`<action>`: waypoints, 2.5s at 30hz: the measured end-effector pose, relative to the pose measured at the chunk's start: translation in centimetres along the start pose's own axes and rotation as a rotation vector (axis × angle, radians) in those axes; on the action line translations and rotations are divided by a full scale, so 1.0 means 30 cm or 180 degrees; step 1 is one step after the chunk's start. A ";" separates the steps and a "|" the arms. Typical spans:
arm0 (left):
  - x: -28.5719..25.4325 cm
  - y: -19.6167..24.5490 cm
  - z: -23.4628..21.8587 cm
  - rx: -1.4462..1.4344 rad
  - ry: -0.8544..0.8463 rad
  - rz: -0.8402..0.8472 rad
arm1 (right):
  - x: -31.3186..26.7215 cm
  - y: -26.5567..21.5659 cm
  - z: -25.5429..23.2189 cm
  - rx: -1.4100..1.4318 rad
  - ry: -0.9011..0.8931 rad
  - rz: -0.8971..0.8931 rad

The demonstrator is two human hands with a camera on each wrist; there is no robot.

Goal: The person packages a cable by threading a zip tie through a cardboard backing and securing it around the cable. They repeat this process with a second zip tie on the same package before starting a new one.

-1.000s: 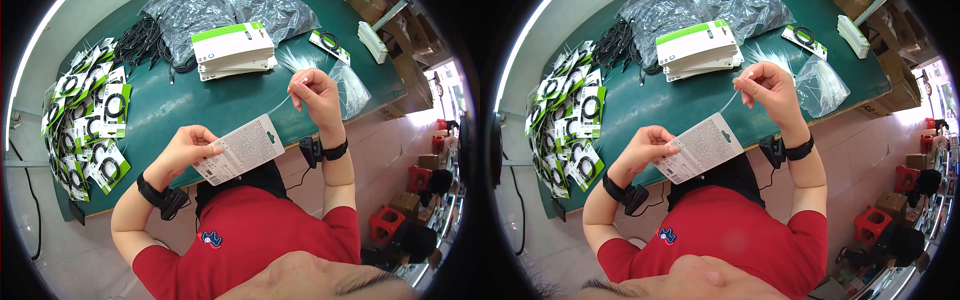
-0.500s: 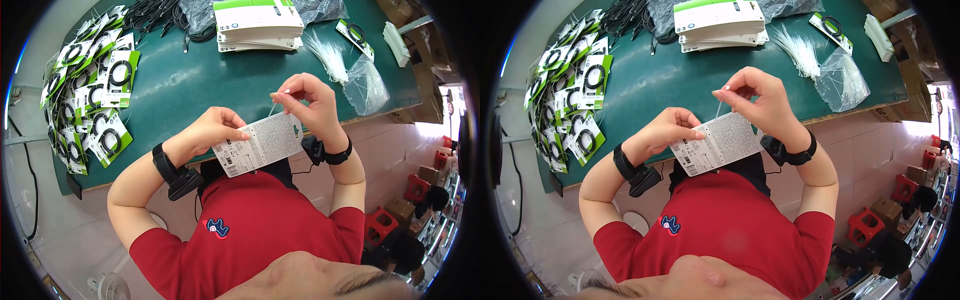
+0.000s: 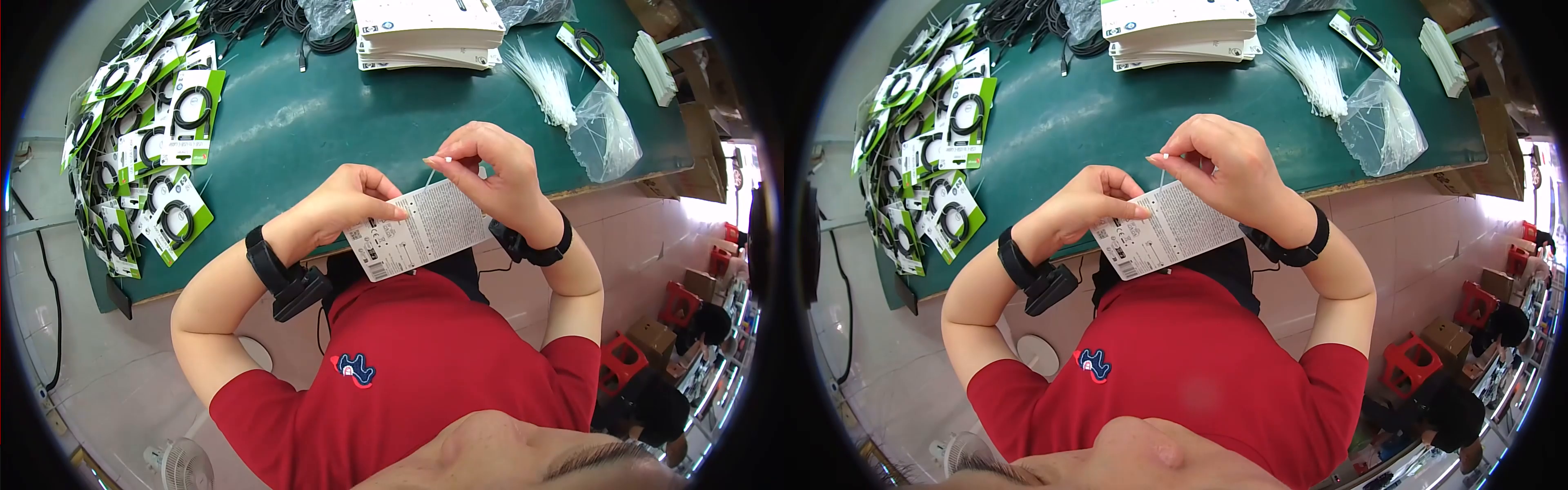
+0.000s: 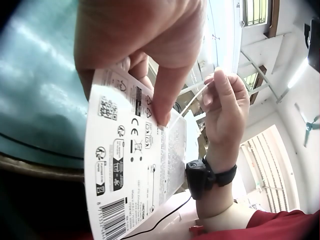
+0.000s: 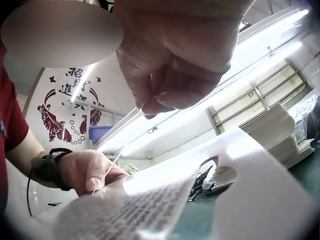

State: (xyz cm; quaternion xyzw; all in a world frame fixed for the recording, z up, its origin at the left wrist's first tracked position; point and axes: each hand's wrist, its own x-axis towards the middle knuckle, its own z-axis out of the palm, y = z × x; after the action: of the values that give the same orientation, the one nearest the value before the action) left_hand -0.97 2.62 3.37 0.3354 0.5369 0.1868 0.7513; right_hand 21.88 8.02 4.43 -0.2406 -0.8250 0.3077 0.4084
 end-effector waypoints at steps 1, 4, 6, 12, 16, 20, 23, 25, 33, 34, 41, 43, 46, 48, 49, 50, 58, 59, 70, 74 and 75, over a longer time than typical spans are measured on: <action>0.001 -0.003 -0.001 0.0001 0.0011 0.0005 | 0.001 0.000 0.000 0.0001 -0.0003 0.0002; 0.000 -0.005 0.000 -0.0014 0.0042 0.0007 | 0.007 -0.004 -0.005 -0.0017 0.0085 -0.0042; -0.001 -0.003 0.002 -0.0037 0.0078 0.0011 | 0.008 -0.003 -0.006 -0.0035 0.0098 -0.0073; 0.003 -0.013 -0.003 -0.0040 0.0142 0.0108 | 0.007 -0.006 -0.004 -0.0112 0.0131 -0.0280; 0.012 -0.022 -0.003 -0.0035 0.0089 0.0127 | 0.009 -0.008 -0.001 -0.0134 0.0126 -0.0374; 0.010 -0.018 -0.001 -0.0037 0.0085 0.0107 | 0.004 -0.009 -0.001 -0.0177 0.0105 -0.0448; 0.008 -0.016 0.000 -0.0032 0.0088 0.0095 | 0.001 -0.009 0.002 -0.0178 0.0076 -0.0536; 0.008 -0.016 0.001 -0.0051 0.0075 0.0080 | -0.004 -0.009 0.006 -0.0182 0.0064 -0.0576; 0.004 -0.026 0.007 -0.0055 -0.0008 0.0025 | -0.051 -0.061 0.058 0.0486 -0.0679 0.0958; 0.002 -0.028 0.008 0.0005 -0.0023 -0.0009 | -0.064 -0.057 0.069 0.0398 -0.0627 0.0854; 0.000 -0.072 0.016 -0.0074 -0.0050 -0.0031 | -0.131 -0.001 0.125 -0.0195 -0.0238 -0.0260; 0.002 -0.080 0.015 -0.0032 -0.0062 -0.0028 | -0.138 -0.016 0.125 -0.0135 -0.0385 -0.0240; 0.006 -0.096 0.010 -0.0096 -0.0150 0.0024 | -0.131 -0.034 0.103 -0.0255 -0.0617 -0.0308; 0.000 -0.096 0.009 -0.0080 -0.0143 0.0017 | -0.126 -0.043 0.081 -0.0556 -0.0923 -0.0467; -0.005 -0.095 0.010 -0.0061 -0.0135 0.0006 | -0.129 -0.045 0.079 -0.0559 -0.0924 -0.0461; -0.008 -0.097 0.011 -0.0043 -0.0126 -0.0007 | -0.134 -0.047 0.078 -0.0517 -0.0928 -0.0427; -0.014 -0.141 0.021 0.0083 -0.0029 0.0146 | -0.165 -0.043 0.107 -0.0259 -0.0873 -0.0234; -0.017 -0.142 0.024 0.0078 -0.0028 0.0145 | -0.165 -0.044 0.108 -0.0255 -0.0879 -0.0274; -0.024 -0.158 0.051 0.0244 0.0154 0.0274 | -0.152 -0.075 0.075 -0.0285 -0.1262 -0.0267; -0.019 -0.167 0.049 0.0147 0.0131 0.0340 | -0.152 -0.066 0.069 -0.0183 -0.1292 -0.0224; -0.017 -0.168 0.049 0.0145 0.0133 0.0337 | -0.152 -0.065 0.069 -0.0145 -0.1257 -0.0181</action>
State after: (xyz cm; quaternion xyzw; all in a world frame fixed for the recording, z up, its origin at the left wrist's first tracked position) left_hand -0.19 -1.70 0.48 0.3764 0.5380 0.2209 0.7212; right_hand 22.40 3.08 2.42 -0.1614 -0.9023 0.3184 0.2417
